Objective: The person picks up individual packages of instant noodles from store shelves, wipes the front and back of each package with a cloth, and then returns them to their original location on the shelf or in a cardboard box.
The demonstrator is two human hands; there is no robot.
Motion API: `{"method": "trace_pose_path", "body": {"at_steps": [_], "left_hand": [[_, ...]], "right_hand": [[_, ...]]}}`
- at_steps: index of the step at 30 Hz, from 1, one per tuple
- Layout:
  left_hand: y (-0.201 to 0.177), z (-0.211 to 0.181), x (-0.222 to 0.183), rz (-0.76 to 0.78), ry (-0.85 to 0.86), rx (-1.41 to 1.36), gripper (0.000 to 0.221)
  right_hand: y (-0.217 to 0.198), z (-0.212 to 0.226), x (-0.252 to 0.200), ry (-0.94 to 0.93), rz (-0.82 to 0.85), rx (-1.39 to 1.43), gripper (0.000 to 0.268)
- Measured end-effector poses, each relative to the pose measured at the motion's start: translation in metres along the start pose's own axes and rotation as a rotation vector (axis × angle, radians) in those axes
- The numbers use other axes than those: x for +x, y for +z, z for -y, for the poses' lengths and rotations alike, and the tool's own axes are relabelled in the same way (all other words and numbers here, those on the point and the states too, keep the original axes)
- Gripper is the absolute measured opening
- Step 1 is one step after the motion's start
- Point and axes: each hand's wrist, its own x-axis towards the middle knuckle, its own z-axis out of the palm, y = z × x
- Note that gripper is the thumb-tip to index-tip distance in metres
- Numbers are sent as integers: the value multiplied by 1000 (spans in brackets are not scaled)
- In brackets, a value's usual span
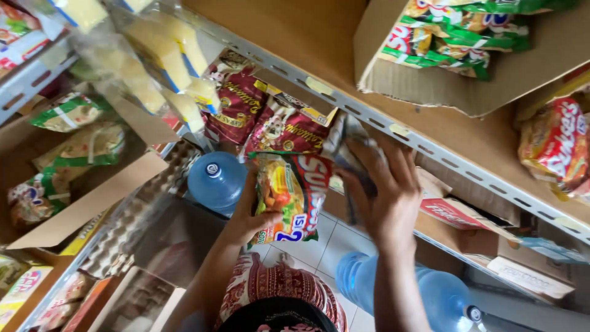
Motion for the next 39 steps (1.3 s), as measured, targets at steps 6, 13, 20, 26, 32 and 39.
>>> {"method": "trace_pose_path", "body": {"at_steps": [6,13,20,26,32,39], "left_hand": [[55,27,2,-64,82,-232,118],[102,45,7,-129,64,8,89],[120,81,28,-610,110,-39,88],[162,74,22,-484,361,32,88],[176,58,30,-582,370,-117,83],[191,36,23,-642,250,-616,82]], "right_hand": [[18,-1,-59,-234,-80,-14,41],[11,-49,-76,211,-141,132,35],[17,-26,-135,-51,-71,146,38],[-17,-50,-86,168,-253,-5,39],[-1,-14,-133,-136,-249,15,38],[-1,-46,-130,120,-425,74,45]]}}
